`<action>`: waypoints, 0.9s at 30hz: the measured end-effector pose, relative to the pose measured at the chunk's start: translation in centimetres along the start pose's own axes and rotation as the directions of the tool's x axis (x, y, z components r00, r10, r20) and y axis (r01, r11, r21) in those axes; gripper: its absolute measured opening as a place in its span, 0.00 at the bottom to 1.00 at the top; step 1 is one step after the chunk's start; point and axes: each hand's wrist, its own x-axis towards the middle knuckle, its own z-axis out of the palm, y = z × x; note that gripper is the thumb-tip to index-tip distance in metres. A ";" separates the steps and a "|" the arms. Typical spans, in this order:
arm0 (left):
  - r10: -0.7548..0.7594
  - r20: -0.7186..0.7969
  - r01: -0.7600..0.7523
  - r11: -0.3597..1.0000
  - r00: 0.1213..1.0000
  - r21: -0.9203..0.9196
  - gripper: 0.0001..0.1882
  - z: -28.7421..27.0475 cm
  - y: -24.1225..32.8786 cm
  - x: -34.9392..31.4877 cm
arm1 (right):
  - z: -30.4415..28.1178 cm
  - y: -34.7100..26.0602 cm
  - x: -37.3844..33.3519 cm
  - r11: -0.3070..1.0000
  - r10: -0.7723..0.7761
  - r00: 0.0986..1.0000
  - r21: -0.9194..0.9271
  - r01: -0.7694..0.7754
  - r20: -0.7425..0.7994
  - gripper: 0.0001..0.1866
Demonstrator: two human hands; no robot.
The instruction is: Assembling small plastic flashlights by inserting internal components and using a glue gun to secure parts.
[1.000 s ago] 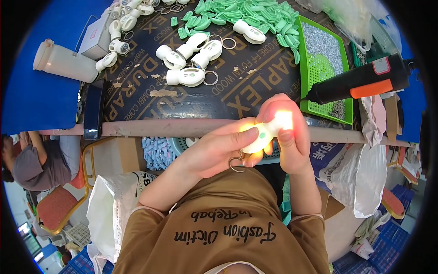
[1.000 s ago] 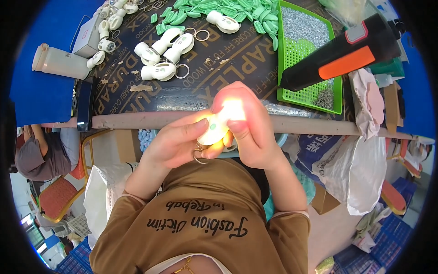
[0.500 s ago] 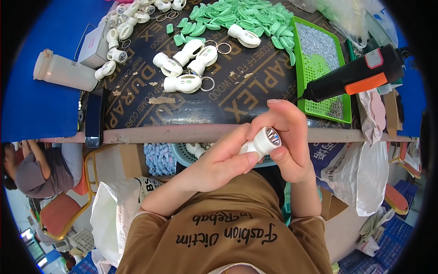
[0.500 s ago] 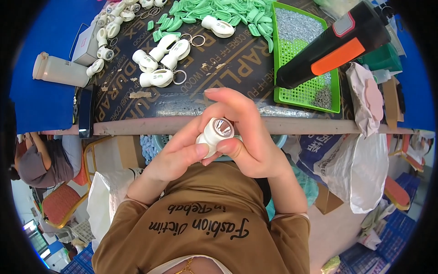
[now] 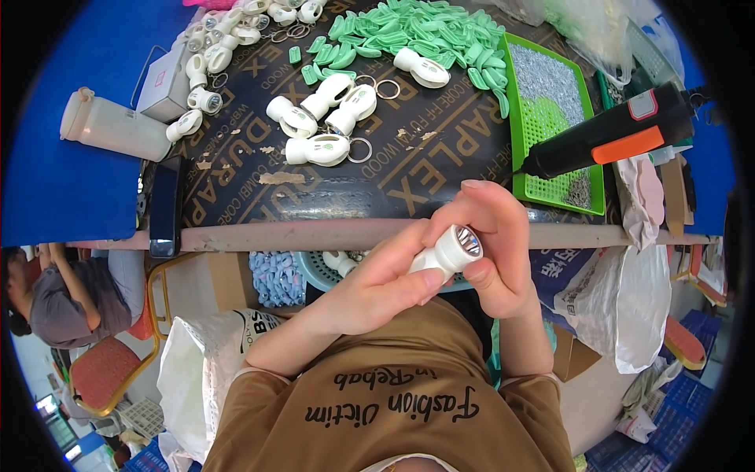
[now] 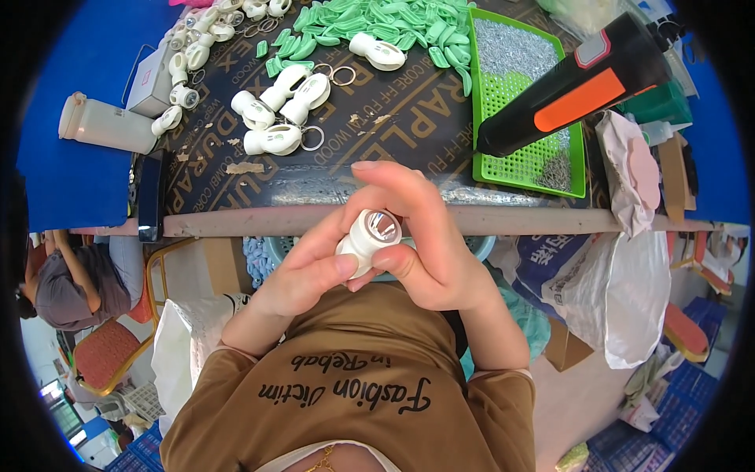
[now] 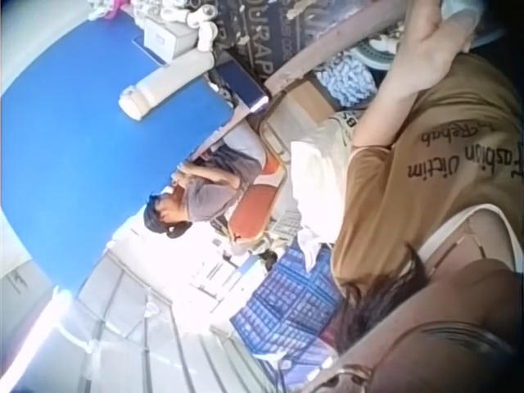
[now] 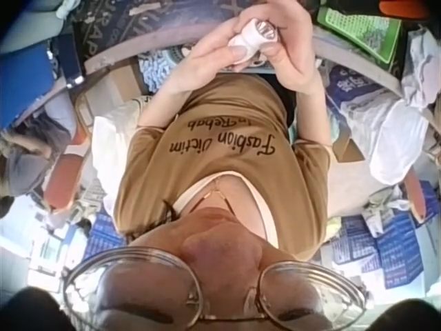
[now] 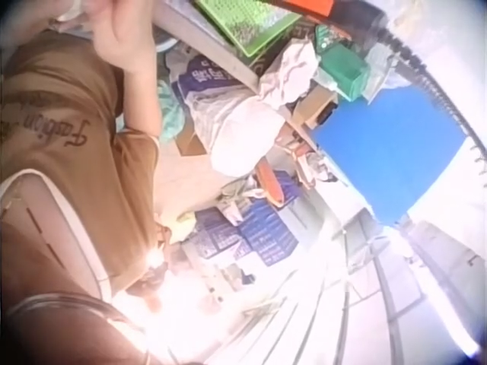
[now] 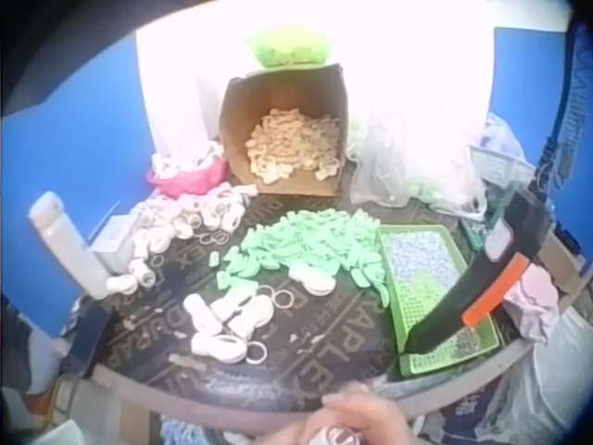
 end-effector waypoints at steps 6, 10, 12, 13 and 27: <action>0.049 -0.006 -0.050 0.997 0.999 -0.055 0.21 -0.2 -0.1 -0.2 | 0.8 -0.3 0.2 0.998 0.050 0.998 -0.041 -0.052 -0.048 0.39; 0.006 0.002 -0.006 0.978 1.000 -0.207 0.21 -0.8 0.0 -0.6 | 0.5 0.4 0.0 0.984 0.134 0.986 0.134 -0.119 -0.104 0.37; -0.058 -0.016 0.053 0.974 0.998 -0.219 0.26 -1.3 0.0 -0.9 | -0.5 0.7 0.7 0.990 0.121 0.978 -0.054 -0.132 -0.171 0.31; -0.095 -0.061 0.083 0.981 0.994 -0.175 0.31 -1.4 -0.1 -1.2 | -0.7 0.7 1.3 0.976 0.136 0.970 -0.141 -0.166 -0.204 0.28; 0.321 0.064 -0.065 -0.008 0.945 0.998 0.21 -3.8 -6.4 -3.2 | -0.5 5.5 12.6 0.254 0.153 0.960 -0.948 0.189 0.233 0.21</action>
